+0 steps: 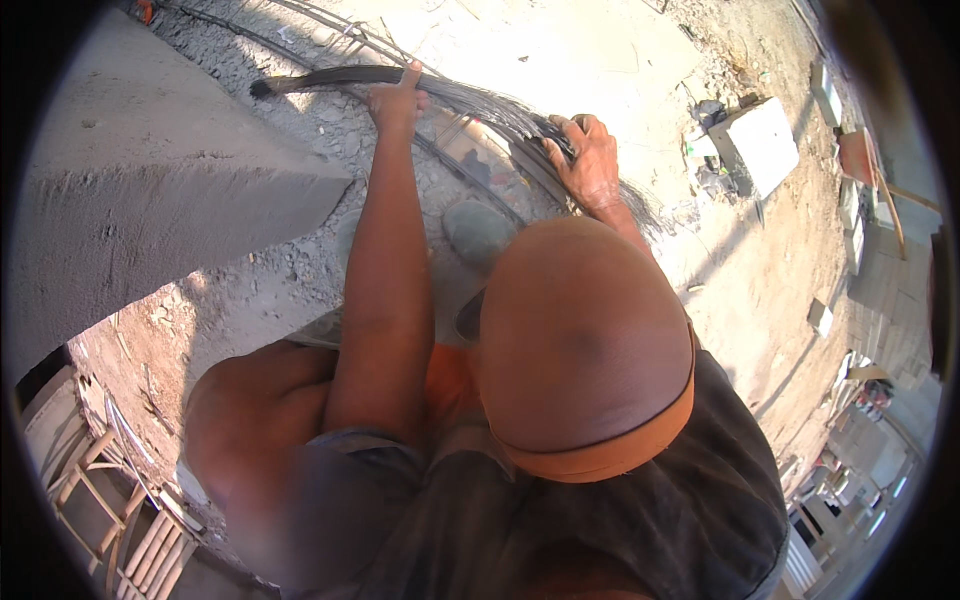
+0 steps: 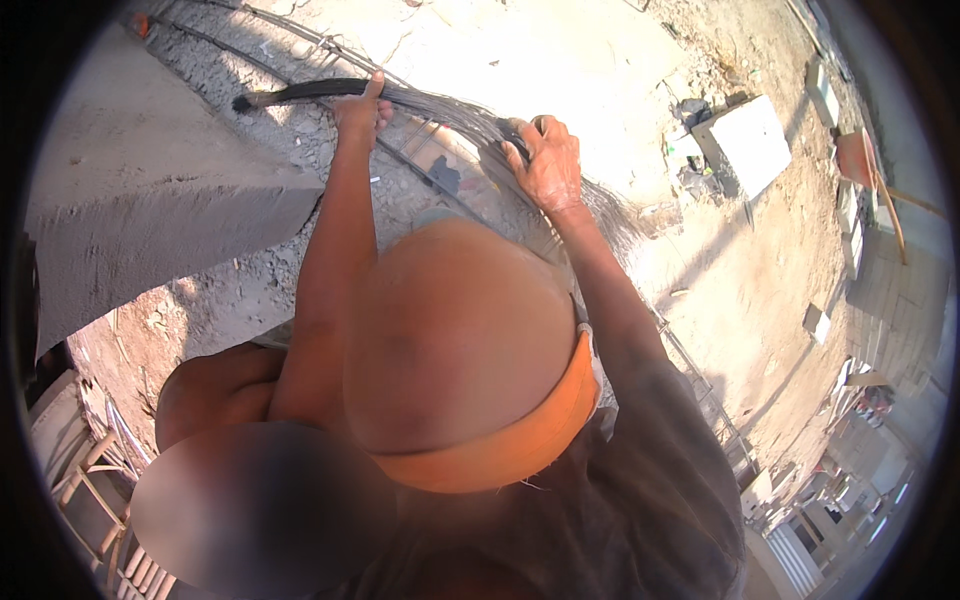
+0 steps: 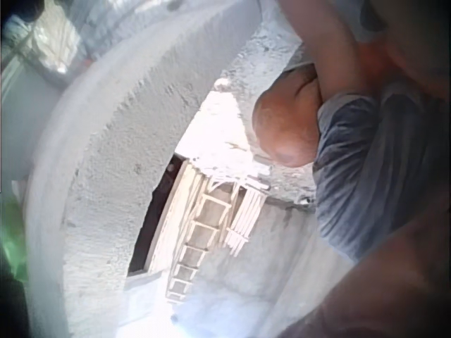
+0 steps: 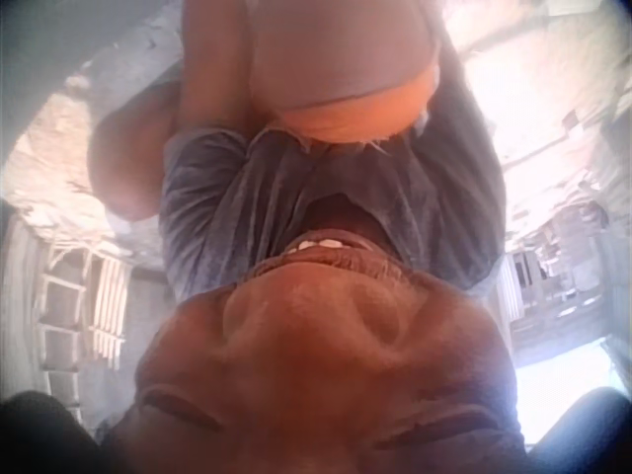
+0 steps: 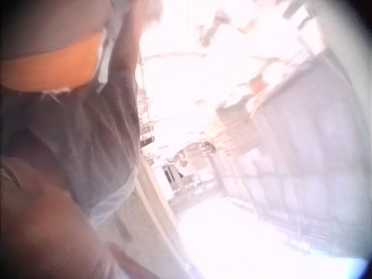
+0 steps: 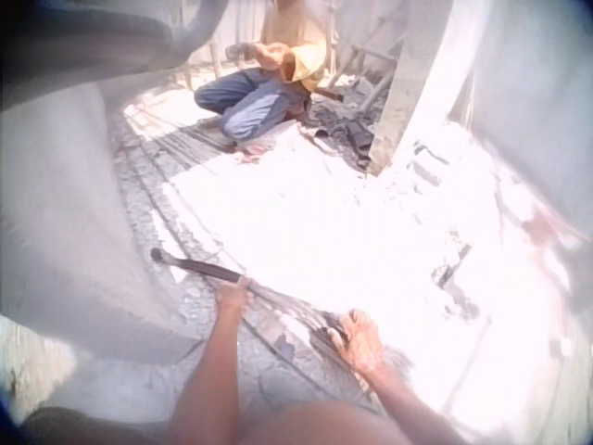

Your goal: The person secures reinforcing bars together by hand using tie wire at a construction site.

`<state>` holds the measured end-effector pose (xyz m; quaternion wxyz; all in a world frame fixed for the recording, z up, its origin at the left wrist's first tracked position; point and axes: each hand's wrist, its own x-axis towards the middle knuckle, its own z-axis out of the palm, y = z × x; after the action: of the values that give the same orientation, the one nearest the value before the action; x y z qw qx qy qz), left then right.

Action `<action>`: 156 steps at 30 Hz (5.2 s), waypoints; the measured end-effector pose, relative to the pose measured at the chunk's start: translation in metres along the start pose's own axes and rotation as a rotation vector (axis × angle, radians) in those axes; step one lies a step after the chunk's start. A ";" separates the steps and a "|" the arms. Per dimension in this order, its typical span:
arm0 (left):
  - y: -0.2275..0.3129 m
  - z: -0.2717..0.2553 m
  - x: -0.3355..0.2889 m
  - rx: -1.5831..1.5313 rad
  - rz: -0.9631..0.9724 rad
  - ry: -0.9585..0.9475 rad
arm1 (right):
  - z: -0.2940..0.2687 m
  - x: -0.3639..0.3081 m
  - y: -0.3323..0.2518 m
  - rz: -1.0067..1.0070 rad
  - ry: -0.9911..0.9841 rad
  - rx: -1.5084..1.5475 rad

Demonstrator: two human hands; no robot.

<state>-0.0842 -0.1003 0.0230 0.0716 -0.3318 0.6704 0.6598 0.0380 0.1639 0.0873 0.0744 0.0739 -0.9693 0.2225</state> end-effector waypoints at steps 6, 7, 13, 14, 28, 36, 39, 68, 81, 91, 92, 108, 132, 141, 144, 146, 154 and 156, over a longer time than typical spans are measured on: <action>-0.004 0.006 -0.009 -0.123 -0.018 -0.061 | 0.024 0.026 -0.009 0.149 -0.125 0.096; -0.003 0.003 -0.009 -0.127 -0.035 -0.053 | 0.029 0.033 -0.008 0.181 -0.187 0.102; -0.001 0.001 -0.010 -0.098 -0.088 -0.122 | 0.023 0.055 -0.009 0.133 -0.171 0.007; 0.000 -0.001 -0.012 -0.090 -0.083 -0.116 | 0.023 0.060 -0.013 0.172 -0.178 0.086; 0.006 0.001 -0.011 0.037 -0.048 -0.053 | 0.104 0.211 -0.110 -0.052 -0.541 0.327; -0.003 0.002 -0.011 -0.120 -0.043 -0.034 | 0.135 0.237 -0.129 -0.113 -0.580 0.173; -0.007 0.003 -0.009 -0.136 -0.053 -0.036 | 0.135 0.237 -0.130 -0.105 -0.575 0.176; -0.011 0.002 -0.006 -0.052 -0.057 -0.024 | 0.158 0.243 -0.174 -0.199 -0.419 0.037; -0.004 -0.004 -0.015 -0.197 -0.130 -0.169 | 0.096 0.198 -0.057 0.027 -0.612 0.484; -0.006 -0.018 -0.020 -0.278 -0.127 -0.280 | 0.062 0.105 -0.052 0.021 -0.271 0.459; -0.005 -0.020 -0.020 -0.270 -0.127 -0.300 | 0.062 0.105 -0.054 0.014 -0.267 0.458; -0.005 -0.032 -0.032 -0.337 -0.157 -0.305 | 0.063 0.103 -0.063 -0.087 -0.336 0.249; -0.006 -0.040 -0.027 -0.380 -0.146 -0.422 | 0.054 0.079 -0.088 -0.134 -0.413 -0.111; -0.008 -0.037 -0.022 -0.646 -0.155 -0.436 | 0.002 0.043 -0.065 0.218 -0.740 0.239; -0.001 -0.036 -0.020 -0.793 -0.151 -0.431 | -0.004 0.029 -0.034 0.282 -0.847 0.349; -0.001 -0.033 -0.026 -0.860 -0.151 -0.410 | -0.015 0.012 -0.019 0.364 -0.894 0.343; -0.003 -0.006 -0.045 -0.947 -0.203 -0.478 | -0.026 -0.019 -0.001 0.293 -0.747 0.378; -0.015 0.005 -0.057 -0.882 -0.229 -0.528 | -0.014 -0.011 0.007 0.279 -0.678 0.505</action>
<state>-0.0342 -0.0742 0.0400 0.1633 -0.2240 0.2476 0.9284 0.0495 0.1780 0.0951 -0.2988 0.0270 -0.8549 0.4232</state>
